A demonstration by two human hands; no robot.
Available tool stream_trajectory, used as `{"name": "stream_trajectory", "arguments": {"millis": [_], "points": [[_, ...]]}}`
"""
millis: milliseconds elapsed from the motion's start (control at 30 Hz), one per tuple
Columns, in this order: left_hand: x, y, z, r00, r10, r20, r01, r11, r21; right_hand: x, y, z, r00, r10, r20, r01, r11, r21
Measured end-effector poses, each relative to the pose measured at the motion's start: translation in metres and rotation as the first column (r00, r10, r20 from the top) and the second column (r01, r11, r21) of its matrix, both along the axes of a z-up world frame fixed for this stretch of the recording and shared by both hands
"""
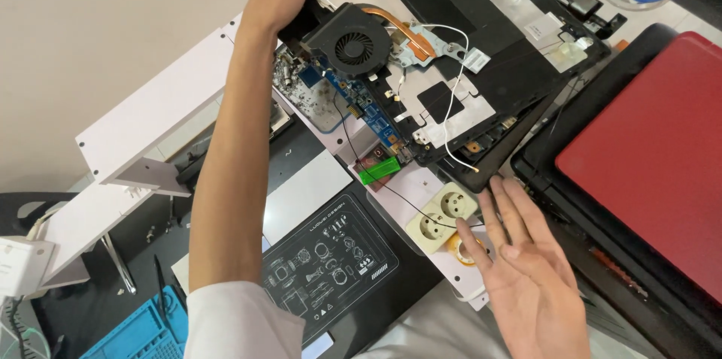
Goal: Repairing a laptop by disassembling components and handling internal parts.
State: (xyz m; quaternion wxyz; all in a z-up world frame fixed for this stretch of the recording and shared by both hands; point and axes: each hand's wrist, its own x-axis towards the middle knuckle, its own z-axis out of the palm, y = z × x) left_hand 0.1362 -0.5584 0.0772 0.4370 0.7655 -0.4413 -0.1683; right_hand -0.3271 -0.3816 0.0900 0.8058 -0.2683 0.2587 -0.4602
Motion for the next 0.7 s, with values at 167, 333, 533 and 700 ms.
{"name": "stream_trajectory", "arguments": {"millis": [167, 333, 533, 700], "points": [[-0.016, 0.009, 0.01, 0.999, 0.028, -0.042, -0.029, 0.999, -0.028, 0.004, -0.001, 0.002, 0.993, -0.083, -0.087, 0.084, 0.996, 0.011], [-0.008, 0.002, 0.004, 1.0, 0.011, -0.013, -0.012, 0.999, -0.049, 0.003, -0.002, 0.001, 0.992, -0.095, -0.088, 0.096, 0.995, 0.012], [-0.018, 0.009, 0.014, 0.999, 0.0, -0.044, -0.003, 0.998, -0.069, 0.004, -0.011, 0.002, 0.992, -0.06, -0.108, 0.062, 0.998, 0.012], [-0.016, 0.006, 0.01, 0.999, -0.018, 0.035, 0.02, 0.996, -0.085, 0.006, -0.016, -0.006, 0.987, -0.032, -0.155, 0.033, 0.999, 0.005]]}}
